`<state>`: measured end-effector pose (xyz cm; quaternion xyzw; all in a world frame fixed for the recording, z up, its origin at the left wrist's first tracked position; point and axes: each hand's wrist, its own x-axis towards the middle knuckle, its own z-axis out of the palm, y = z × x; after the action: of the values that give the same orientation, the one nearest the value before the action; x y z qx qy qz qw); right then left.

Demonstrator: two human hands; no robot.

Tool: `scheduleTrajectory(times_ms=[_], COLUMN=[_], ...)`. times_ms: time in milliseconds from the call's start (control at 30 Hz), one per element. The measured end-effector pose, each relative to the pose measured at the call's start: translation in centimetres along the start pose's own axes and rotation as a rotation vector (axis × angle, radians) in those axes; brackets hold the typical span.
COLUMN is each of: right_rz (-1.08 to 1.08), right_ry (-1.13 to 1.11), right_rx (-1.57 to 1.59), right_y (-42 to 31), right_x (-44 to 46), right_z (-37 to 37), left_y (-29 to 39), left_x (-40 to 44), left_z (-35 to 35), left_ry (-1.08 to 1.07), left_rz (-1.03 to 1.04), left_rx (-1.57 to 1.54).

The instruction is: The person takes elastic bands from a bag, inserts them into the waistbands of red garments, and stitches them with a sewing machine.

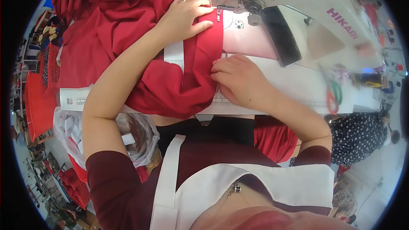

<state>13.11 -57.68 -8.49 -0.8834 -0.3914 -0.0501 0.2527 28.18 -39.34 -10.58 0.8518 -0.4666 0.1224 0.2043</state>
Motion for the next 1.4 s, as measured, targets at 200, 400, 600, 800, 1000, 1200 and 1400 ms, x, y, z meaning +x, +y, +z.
scheduleTrajectory(times_ms=[200, 400, 600, 800, 1000, 1200, 1400], right_rz=[-0.015, 0.073, 0.124, 0.072, 0.017, 0.291, 0.483], right_ry=[0.013, 0.119, 0.096, 0.067, 0.063, 0.022, 0.25], right_rx=[-0.06, -0.051, -0.057, 0.033, 0.104, -0.196, 0.552], right_y=[2.8, 5.3, 2.1, 1.2, 0.2, 1.4, -1.9], right_x=[1.8, 2.5, 0.4, 1.2, 7.6, 15.8, 15.9], right_z=[-0.9, -0.5, -1.9, -1.5, 1.1, 3.5, 4.6], left_y=[-2.4, -4.8, 4.8, 3.1, 6.3, 4.4, 5.3], left_x=[2.2, 4.0, -2.3, -0.4, 5.7, 5.3, 4.3], left_z=[0.1, -0.1, -8.1, -9.4, -17.2, -15.4, -15.1], left_ry=[-0.04, 0.124, -0.25, -0.23, -0.527, -0.186, -0.365], left_rz=[-0.066, 0.107, -0.039, -0.042, 0.083, 0.137, 0.005], left_rx=[0.047, 0.009, -0.164, 0.125, 0.744, 0.986, 0.897])
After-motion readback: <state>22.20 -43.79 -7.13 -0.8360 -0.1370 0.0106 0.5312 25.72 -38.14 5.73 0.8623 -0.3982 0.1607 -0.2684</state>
